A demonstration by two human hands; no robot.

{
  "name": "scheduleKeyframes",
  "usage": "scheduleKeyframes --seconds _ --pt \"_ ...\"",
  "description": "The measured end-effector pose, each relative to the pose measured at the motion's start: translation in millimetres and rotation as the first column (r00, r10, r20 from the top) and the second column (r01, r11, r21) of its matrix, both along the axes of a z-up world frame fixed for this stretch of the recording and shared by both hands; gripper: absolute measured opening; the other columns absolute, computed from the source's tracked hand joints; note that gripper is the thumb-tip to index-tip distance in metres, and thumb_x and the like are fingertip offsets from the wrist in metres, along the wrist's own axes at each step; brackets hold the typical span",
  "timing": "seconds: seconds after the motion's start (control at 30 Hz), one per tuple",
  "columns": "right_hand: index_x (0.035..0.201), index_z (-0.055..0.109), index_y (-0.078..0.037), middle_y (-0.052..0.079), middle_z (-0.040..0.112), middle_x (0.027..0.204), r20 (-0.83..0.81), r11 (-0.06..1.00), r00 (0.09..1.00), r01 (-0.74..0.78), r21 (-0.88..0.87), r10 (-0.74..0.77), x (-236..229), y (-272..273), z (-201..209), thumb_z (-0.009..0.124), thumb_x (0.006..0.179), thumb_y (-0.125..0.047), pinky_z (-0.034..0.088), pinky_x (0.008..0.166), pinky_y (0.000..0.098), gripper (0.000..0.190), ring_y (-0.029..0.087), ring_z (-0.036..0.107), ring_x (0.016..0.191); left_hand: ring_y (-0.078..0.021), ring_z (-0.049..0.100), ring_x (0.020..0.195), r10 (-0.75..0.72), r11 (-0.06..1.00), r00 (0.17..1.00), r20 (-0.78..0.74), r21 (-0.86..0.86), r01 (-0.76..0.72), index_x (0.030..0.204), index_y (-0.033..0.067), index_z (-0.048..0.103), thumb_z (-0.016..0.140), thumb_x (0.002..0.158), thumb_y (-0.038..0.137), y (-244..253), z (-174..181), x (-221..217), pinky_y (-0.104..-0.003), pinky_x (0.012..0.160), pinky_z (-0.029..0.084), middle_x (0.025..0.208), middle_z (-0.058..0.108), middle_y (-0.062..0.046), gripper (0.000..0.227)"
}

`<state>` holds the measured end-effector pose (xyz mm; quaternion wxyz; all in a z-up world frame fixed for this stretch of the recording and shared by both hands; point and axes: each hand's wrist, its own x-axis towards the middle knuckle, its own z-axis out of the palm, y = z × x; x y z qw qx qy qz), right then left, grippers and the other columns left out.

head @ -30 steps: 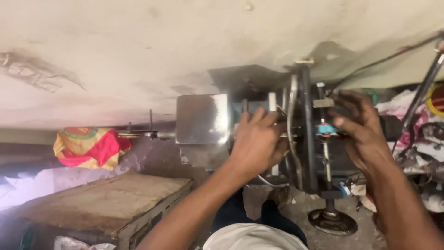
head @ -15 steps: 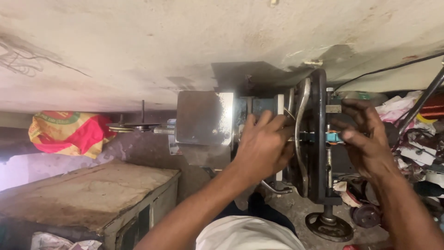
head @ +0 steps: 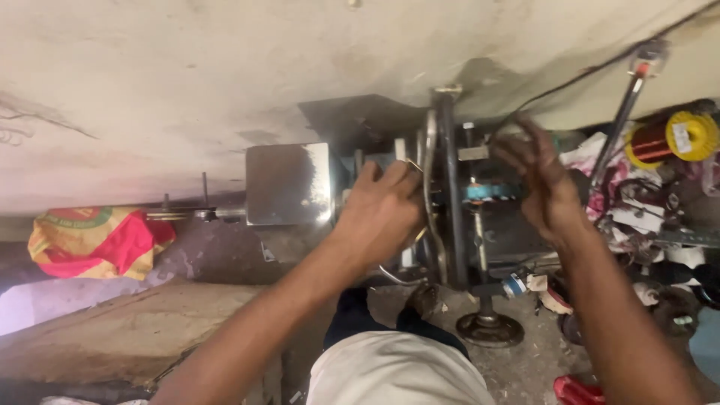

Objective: The person places a stator into a winding machine, secures it with a clamp, and rotates the handle to wind copper wire around the stator core. The person then removes the stator and handles a small metal ring.

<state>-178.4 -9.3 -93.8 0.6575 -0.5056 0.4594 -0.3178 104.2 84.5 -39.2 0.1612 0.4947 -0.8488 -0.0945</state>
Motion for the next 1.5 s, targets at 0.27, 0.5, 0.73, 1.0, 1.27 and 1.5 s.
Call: scheduleKeyframes --seconds 0.27,0.5,0.73,1.0,1.27,1.5 --pt "0.166 0.007 -0.018 0.034 0.024 0.168 0.119 0.979 0.979 0.178 -0.095 -0.166 33 -11 4 0.044 0.081 -0.092 0.017 0.12 0.0718 0.118 0.052 0.021 0.156 -0.0238 0.058 0.104 0.1 0.992 0.994 0.039 -0.086 -0.096 0.092 0.0081 0.079 0.076 0.078 0.028 6 0 -9 -0.057 0.093 0.046 0.104 0.069 -0.008 0.025" --pt "0.167 0.005 -0.02 0.031 0.019 0.169 0.192 0.971 0.97 0.182 -0.153 -0.152 29 -20 -4 0.04 0.085 -0.089 0.015 0.118 0.0768 0.113 0.054 0.015 0.157 -0.0262 0.058 0.106 0.076 0.996 0.997 -0.005 0.053 -0.076 0.091 0.0085 0.079 0.076 0.078 0.026 -9 3 -5 -0.053 0.089 0.046 0.108 0.07 -0.005 0.022" --pt "0.155 0.037 -0.013 0.018 0.053 0.143 0.308 0.868 0.871 0.453 -0.203 -0.383 4 -14 -68 0.051 0.097 -0.07 0.042 0.105 0.0533 0.082 0.034 0.048 0.131 -0.0251 0.059 0.103 0.046 0.996 0.999 -0.009 0.083 -0.045 0.091 0.0107 0.081 0.078 0.068 0.027 -18 0 -8 -0.054 0.091 0.045 0.109 0.073 -0.004 0.028" --pt "0.113 0.078 -0.004 0.022 0.07 0.112 -0.565 0.764 0.702 -0.047 -0.644 -0.433 -67 112 -146 0.078 0.087 -0.017 0.054 0.081 0.0458 0.029 0.039 0.067 0.098 -0.0311 0.061 0.113 0.049 0.966 0.925 0.377 0.217 -0.139 0.084 0.0116 0.079 0.081 0.07 0.033 -29 43 -27 -0.051 0.1 0.046 0.101 0.073 -0.011 0.026" --pt "0.102 0.074 -0.006 0.018 0.07 0.101 -0.802 0.775 0.475 -0.326 -0.542 -0.362 -56 116 -158 0.08 0.074 -0.02 0.052 0.082 0.0559 0.032 0.041 0.068 0.097 -0.0317 0.061 0.114 -0.106 0.971 0.896 0.432 0.238 -0.001 0.082 0.0054 0.077 0.085 0.071 0.043 -42 43 -20 -0.054 0.112 0.039 0.098 0.073 -0.015 0.04" --pt "0.116 0.066 0.002 0.019 0.075 0.109 -0.622 0.971 0.745 0.194 -0.143 -0.24 -95 176 -135 0.07 0.09 -0.011 0.055 0.086 0.0422 0.029 0.031 0.073 0.1 -0.0293 0.066 0.105 -0.101 0.98 0.982 0.162 0.187 0.07 0.077 0.0061 0.077 0.085 0.066 0.034 -39 18 0 -0.053 0.105 0.045 0.09 0.073 -0.013 0.031"
